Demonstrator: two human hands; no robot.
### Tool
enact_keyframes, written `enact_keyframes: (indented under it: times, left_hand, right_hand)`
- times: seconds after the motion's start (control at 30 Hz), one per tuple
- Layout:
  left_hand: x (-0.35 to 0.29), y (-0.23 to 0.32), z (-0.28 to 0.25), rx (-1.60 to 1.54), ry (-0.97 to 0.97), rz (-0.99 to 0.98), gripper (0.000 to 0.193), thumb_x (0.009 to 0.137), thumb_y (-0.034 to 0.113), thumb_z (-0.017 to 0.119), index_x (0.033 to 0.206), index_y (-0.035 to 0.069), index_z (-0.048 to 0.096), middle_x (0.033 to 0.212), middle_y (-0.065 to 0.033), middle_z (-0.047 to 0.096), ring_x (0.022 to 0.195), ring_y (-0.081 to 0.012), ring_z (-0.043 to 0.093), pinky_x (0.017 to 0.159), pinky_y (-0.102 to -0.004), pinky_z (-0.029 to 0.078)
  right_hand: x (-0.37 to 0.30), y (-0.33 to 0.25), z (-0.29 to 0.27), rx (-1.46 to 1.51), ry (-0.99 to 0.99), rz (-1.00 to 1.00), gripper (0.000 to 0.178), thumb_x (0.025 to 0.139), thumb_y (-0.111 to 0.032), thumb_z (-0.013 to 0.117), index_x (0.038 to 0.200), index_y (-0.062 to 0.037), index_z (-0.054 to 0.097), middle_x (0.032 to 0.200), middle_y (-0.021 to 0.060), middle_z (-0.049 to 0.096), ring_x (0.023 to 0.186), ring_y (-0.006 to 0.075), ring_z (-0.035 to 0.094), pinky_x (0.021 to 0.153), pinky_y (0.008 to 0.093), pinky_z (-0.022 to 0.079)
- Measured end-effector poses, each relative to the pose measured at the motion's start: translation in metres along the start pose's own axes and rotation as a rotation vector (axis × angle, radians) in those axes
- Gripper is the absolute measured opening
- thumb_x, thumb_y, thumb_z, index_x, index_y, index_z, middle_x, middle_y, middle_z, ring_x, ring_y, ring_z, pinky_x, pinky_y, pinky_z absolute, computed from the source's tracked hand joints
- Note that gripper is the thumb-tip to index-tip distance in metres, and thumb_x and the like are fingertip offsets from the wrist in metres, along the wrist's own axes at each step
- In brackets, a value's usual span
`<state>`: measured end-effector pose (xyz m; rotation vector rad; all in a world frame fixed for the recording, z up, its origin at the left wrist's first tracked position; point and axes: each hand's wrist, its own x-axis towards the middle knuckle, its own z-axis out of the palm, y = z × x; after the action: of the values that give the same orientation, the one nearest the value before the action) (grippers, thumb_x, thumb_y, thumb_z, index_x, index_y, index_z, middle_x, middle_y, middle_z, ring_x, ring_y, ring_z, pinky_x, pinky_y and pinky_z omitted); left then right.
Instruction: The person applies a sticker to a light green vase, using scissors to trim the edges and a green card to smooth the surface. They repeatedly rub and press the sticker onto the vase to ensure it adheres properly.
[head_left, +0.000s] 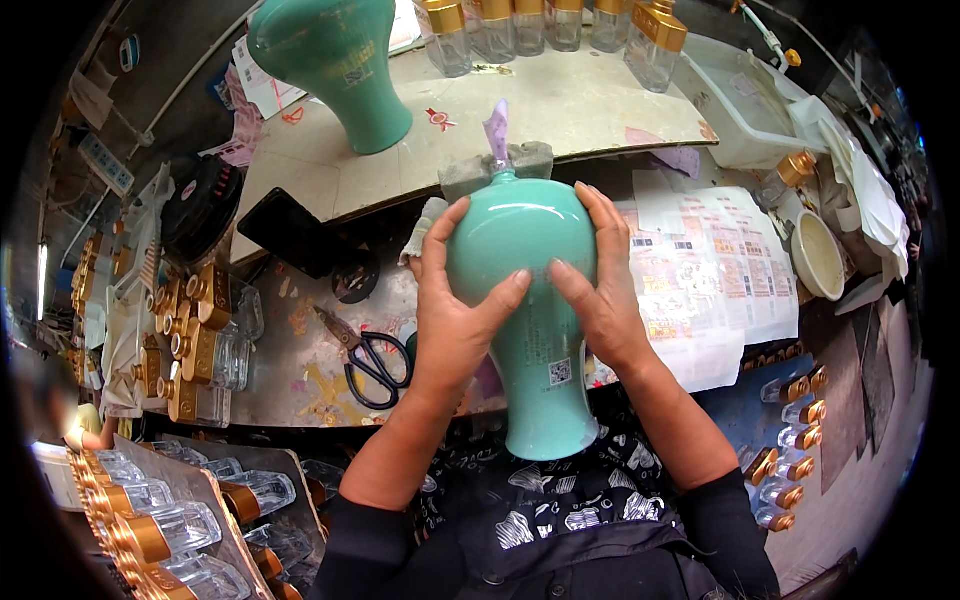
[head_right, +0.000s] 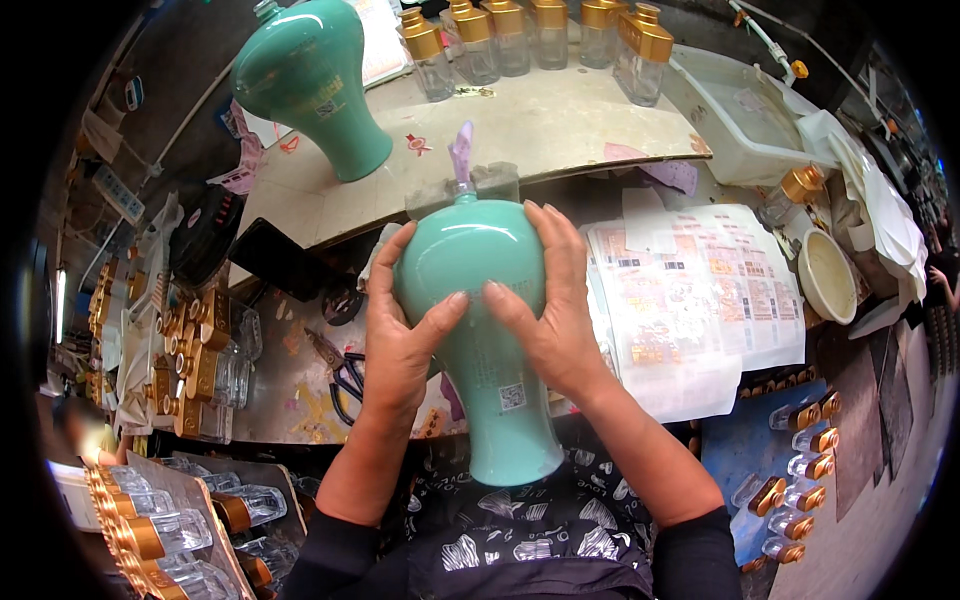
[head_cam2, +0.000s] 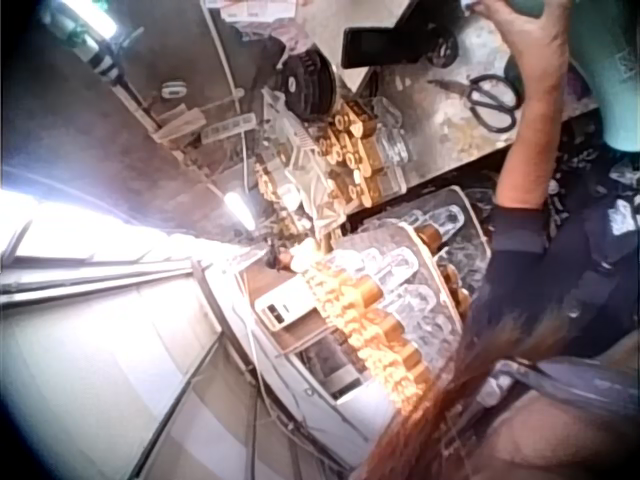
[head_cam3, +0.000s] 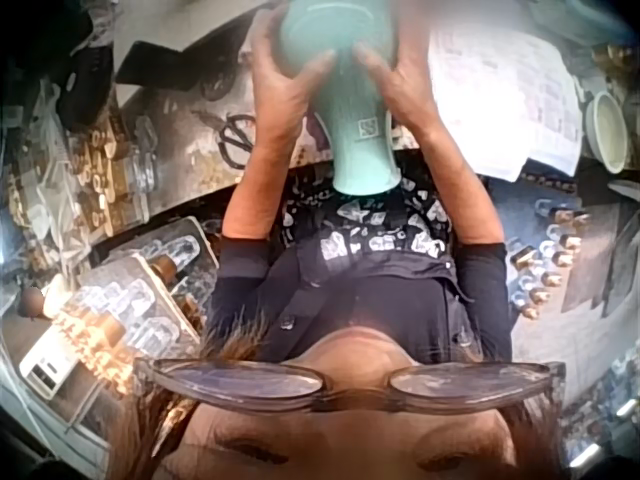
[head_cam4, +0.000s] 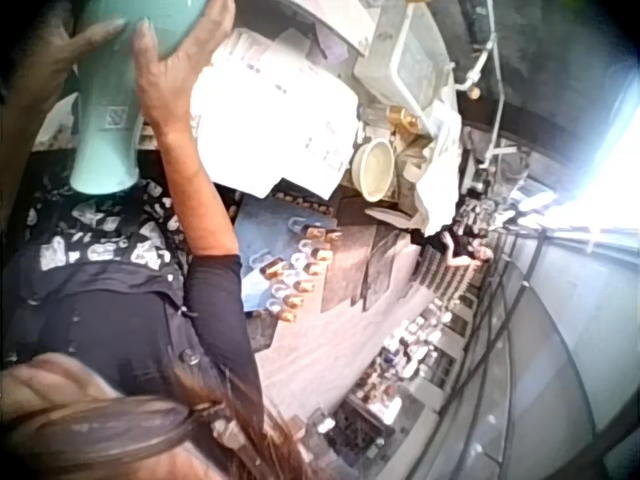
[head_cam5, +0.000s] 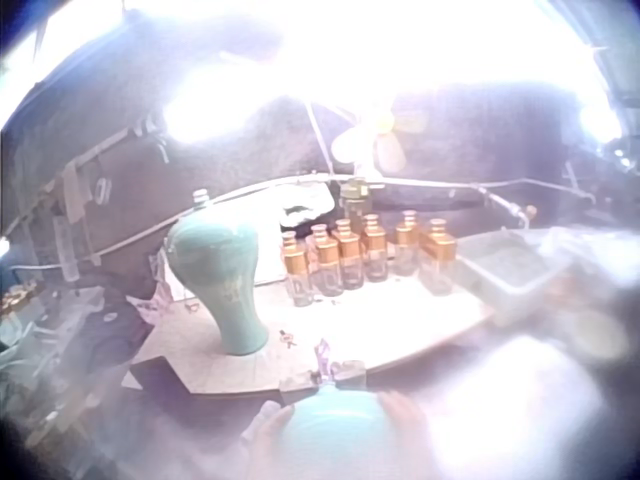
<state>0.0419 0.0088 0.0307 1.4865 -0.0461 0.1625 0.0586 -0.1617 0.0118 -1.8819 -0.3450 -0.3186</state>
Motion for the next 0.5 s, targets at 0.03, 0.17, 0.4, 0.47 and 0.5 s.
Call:
enact_keyframes:
  times: [0.03,0.17,0.4,0.47,0.5]
  left_hand:
    - [0.0001,-0.0008,-0.0003,0.018,0.006,-0.001,0.079,0.082,0.017,0.080,0.148,0.008,0.038,0.134,-0.0144,0.041,0.124,-0.0243,0.049,0.104,-0.0365,0.046]
    - [0.0002,-0.0012,0.0000,0.016,0.003,0.006,0.079,0.081,0.017,0.081,0.148,0.009,0.038,0.133,-0.0149,0.040,0.124,-0.0251,0.049,0.104,-0.0367,0.046]
    - [0.0001,-0.0007,0.0003,-0.014,-0.006,0.006,0.079,0.082,0.016,0.080,0.148,0.008,0.038,0.135,-0.0141,0.041,0.124,-0.0237,0.050,0.105,-0.0364,0.046]
    - [-0.0002,0.0002,0.0008,-0.030,-0.012,0.008,0.078,0.082,0.015,0.080,0.148,0.008,0.038,0.135,-0.0138,0.042,0.124,-0.0234,0.050,0.105,-0.0363,0.045]
    - [-0.0001,0.0004,0.0008,-0.034,-0.013,0.012,0.078,0.083,0.015,0.080,0.148,0.008,0.038,0.135,-0.0137,0.042,0.124,-0.0233,0.050,0.105,-0.0362,0.045]
  right_hand:
    - [-0.0004,-0.0012,0.0012,-0.014,0.005,-0.011,0.071,0.094,-0.032,0.060,0.153,-0.0048,0.031,0.154,0.0230,0.026,0.146,0.0369,0.024,0.120,0.0459,0.021]
    - [0.0004,0.0024,0.0017,0.003,0.007,0.002,0.074,0.092,-0.033,0.063,0.153,-0.0051,0.031,0.154,0.0229,0.027,0.146,0.0376,0.024,0.120,0.0468,0.022]
    - [0.0006,-0.0010,0.0016,0.000,0.011,0.030,0.073,0.093,-0.034,0.061,0.153,-0.0040,0.031,0.153,0.0233,0.027,0.146,0.0380,0.024,0.120,0.0469,0.021]
    - [-0.0001,-0.0006,0.0019,-0.007,0.015,0.011,0.073,0.093,-0.034,0.061,0.153,-0.0037,0.031,0.153,0.0235,0.027,0.146,0.0381,0.024,0.120,0.0469,0.021]
    - [0.0002,0.0006,0.0019,-0.006,0.015,0.005,0.074,0.093,-0.035,0.061,0.153,-0.0038,0.031,0.153,0.0236,0.027,0.146,0.0381,0.024,0.120,0.0470,0.021]
